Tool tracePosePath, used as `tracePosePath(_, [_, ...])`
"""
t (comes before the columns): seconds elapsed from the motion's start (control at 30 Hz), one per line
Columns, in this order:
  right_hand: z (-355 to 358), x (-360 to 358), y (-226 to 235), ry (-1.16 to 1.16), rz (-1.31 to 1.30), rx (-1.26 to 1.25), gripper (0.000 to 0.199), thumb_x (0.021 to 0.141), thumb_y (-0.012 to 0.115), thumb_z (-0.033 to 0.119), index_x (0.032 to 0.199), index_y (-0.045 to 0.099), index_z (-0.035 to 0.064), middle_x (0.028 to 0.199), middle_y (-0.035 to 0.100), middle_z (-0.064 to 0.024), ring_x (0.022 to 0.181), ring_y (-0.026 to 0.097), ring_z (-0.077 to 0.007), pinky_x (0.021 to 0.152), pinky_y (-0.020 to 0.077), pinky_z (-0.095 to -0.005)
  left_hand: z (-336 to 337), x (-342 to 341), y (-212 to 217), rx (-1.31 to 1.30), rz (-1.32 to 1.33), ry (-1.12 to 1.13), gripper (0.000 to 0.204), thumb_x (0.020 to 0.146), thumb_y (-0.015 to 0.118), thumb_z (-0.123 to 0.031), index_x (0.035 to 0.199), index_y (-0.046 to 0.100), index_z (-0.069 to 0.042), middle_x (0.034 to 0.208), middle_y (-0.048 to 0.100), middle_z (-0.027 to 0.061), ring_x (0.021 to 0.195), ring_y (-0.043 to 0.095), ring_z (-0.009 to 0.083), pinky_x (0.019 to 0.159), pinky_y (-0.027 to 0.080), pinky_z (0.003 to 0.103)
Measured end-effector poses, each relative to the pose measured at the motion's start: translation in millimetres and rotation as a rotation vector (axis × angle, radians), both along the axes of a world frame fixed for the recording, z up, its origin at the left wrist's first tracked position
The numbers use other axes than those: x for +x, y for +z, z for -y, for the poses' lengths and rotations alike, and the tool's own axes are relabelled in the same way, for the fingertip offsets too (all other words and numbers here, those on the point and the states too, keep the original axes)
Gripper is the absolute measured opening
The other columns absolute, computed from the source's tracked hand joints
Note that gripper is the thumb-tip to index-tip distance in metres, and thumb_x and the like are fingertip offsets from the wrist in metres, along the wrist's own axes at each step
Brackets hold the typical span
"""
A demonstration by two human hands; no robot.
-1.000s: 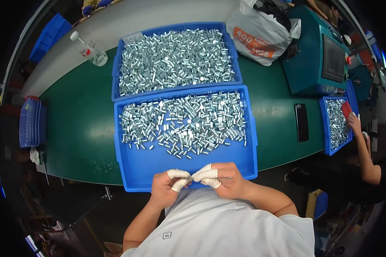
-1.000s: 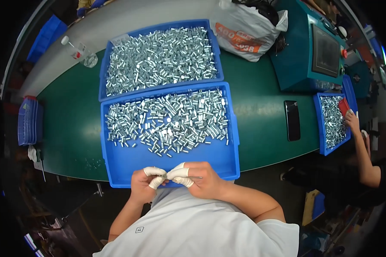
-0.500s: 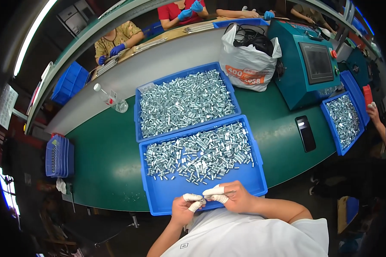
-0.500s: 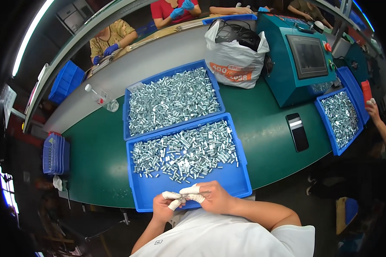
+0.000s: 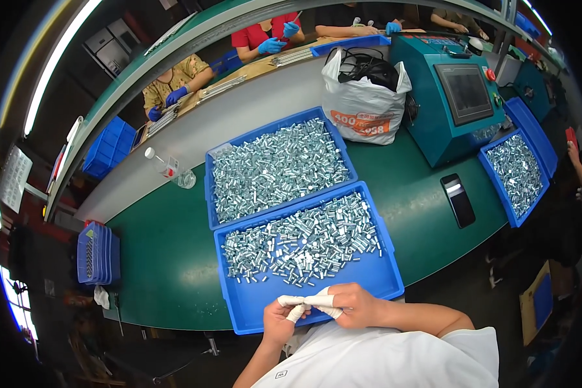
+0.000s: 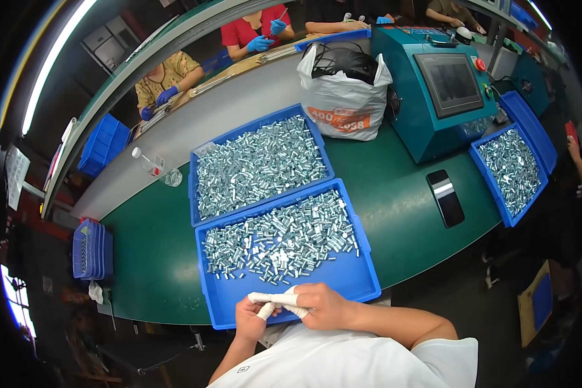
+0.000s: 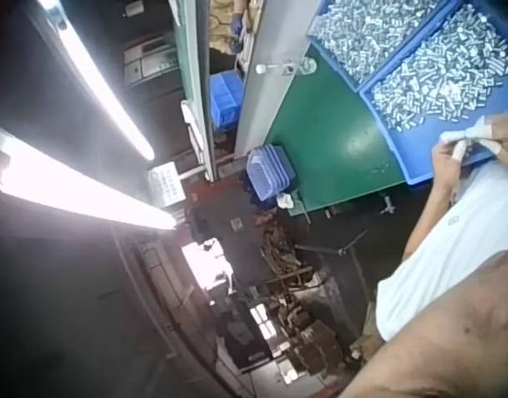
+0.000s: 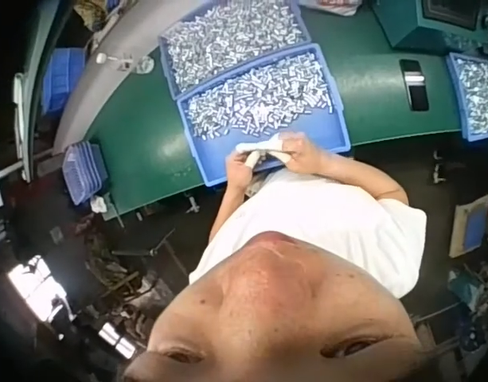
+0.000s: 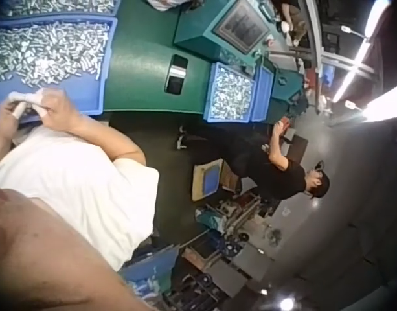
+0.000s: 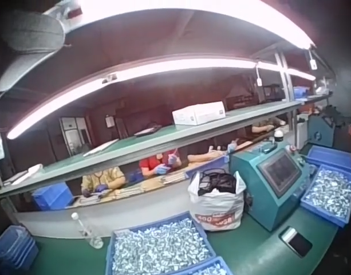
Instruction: Inspecting and sorting small metal components from a bin on an assembly line workstation using a metal probe.
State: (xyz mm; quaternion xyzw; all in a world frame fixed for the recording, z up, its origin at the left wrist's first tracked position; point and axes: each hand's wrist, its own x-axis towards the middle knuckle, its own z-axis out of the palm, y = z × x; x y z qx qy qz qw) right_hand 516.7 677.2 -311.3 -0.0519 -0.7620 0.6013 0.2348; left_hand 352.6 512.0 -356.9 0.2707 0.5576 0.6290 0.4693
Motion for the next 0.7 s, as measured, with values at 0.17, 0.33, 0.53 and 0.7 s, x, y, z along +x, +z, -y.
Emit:
tracePosePath(0.17, [0.6, -3.5, -1.1, 0.007, -0.034, -0.172, 0.034, 0.091, 0.06, -0.007, 0.122, 0.071, 0.0028, 0.098, 0.074, -0.0149, 0.086, 0.072, -0.0246, 0.077, 0.0564, -0.0326, 7.3, -5.1, -5.1, 0.084, 0.059, -0.022, 0.015, 0.093, 0.066, 0.007, 0.106, 0.067, 0.001, 0.1, 0.073, 0.0145, 0.086, 0.071, 0.0195, 0.075, 0.058, 0.031])
tracePosePath(0.33, [-9.6, -3.1, -12.8, 0.103, 0.001, -0.282, 0.033, 0.09, 0.06, -0.008, 0.12, 0.071, 0.0018, 0.097, 0.073, -0.0161, 0.085, 0.072, -0.0254, 0.076, 0.0561, -0.033, 5.6, -7.0, -5.2, 0.069, 0.101, -0.074, 0.015, 0.092, 0.067, 0.007, 0.106, 0.067, 0.0, 0.099, 0.073, 0.0147, 0.085, 0.071, 0.0199, 0.074, 0.058, 0.031])
tracePosePath(0.53, [0.2, -8.6, -0.6, 0.018, -0.074, -0.007, 0.033, 0.088, 0.064, -0.009, 0.119, 0.071, -0.0004, 0.099, 0.073, -0.0161, 0.09, 0.073, -0.0264, 0.079, 0.0576, -0.0341, -1.0, -4.1, -4.2, 0.035, 0.061, 0.051, 0.013, 0.093, 0.067, 0.004, 0.105, 0.067, 0.0, 0.096, 0.072, 0.0152, 0.082, 0.07, 0.0192, 0.07, 0.055, 0.03])
tracePosePath(0.7, [-6.6, -6.8, -4.1, 0.106, -0.033, -0.215, 0.03, 0.093, 0.062, -0.006, 0.121, 0.07, -0.0007, 0.101, 0.073, -0.0168, 0.091, 0.072, -0.0249, 0.082, 0.0573, -0.0339, 3.4, -9.0, -6.4, 0.105, 0.116, 0.007, 0.016, 0.092, 0.066, 0.006, 0.107, 0.066, 0.0, 0.096, 0.072, 0.0132, 0.08, 0.069, 0.0177, 0.071, 0.055, 0.029])
